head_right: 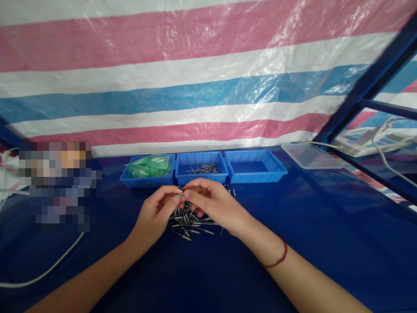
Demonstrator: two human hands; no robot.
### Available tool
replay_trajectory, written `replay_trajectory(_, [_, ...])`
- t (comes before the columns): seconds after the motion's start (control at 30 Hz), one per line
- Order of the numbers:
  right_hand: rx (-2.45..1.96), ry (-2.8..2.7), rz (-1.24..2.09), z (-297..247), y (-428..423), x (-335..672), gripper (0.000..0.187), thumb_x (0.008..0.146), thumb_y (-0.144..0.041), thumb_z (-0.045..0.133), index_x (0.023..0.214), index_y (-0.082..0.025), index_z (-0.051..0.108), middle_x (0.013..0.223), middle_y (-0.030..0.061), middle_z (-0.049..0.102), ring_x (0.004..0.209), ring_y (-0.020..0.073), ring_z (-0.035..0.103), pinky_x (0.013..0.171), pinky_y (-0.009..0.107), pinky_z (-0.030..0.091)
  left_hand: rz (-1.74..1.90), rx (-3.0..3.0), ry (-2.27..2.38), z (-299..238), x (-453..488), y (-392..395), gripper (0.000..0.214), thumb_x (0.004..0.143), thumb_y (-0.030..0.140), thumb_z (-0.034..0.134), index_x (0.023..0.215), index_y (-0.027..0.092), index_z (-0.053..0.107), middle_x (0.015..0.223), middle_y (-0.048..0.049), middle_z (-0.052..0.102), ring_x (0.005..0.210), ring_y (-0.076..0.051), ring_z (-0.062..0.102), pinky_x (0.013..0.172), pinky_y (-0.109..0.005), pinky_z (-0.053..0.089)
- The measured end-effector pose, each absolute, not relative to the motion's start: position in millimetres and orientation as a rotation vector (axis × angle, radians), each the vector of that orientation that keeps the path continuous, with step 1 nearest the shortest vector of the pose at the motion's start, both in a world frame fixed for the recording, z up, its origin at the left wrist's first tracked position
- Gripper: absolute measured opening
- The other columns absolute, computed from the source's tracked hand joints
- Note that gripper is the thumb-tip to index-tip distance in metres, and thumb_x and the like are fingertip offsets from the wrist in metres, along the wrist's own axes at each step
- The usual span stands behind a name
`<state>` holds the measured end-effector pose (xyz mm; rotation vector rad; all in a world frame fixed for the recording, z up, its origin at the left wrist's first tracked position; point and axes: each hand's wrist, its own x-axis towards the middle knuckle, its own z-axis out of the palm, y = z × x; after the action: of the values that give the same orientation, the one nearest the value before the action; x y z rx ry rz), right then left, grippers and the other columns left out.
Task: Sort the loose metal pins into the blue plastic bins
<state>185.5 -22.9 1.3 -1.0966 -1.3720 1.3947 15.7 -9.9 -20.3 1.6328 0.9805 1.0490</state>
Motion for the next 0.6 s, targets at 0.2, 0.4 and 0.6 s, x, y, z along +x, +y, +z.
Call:
replay_trajectory(0.2, [-1.122, -1.281, 1.265, -1.9, -23.7, 180.1, 0.024, 0.075, -0.037, 0.069, 0.087, -0.017, 0.063, 0.072, -0.0007, 0.062, 0.052, 0.0073, 0.052, 0.046, 0.021, 0.045, 1.040, 1.634, 0.965, -24.3, 17.1, -10.0, 0.017, 0.084, 0.032, 0.059, 0.092, 0.018, 0.064, 0.076, -0.0017, 0.067, 0.072, -0.015, 0.064, 0.067, -0.024, 0.050])
replay_trajectory(0.4, [-1.131, -1.320, 0.999, -10.0, -24.0, 177.1, 0.026, 0.075, -0.034, 0.070, 0.094, -0.020, 0.060, 0.084, 0.0007, 0.063, 0.054, 0.0075, 0.050, 0.047, 0.022, 0.042, 1.089, 1.563, 0.963, -28.3, 17.8, -10.0, 0.015, 0.079, 0.028, 0.065, 0.089, 0.018, 0.059, 0.077, 0.0003, 0.063, 0.067, -0.012, 0.061, 0.064, -0.023, 0.048])
replay_trajectory(0.6, [-1.150, -1.469, 0.893, -8.6, -27.0, 173.8, 0.019, 0.078, -0.038, 0.066, 0.079, -0.019, 0.065, 0.071, 0.0008, 0.063, 0.058, 0.0117, 0.053, 0.054, 0.026, 0.044, 1.069, 1.719, 1.070, -27.6, 15.0, -10.6, 0.014, 0.079, 0.028, 0.064, 0.088, 0.019, 0.058, 0.068, 0.0032, 0.059, 0.060, -0.010, 0.055, 0.056, -0.020, 0.043])
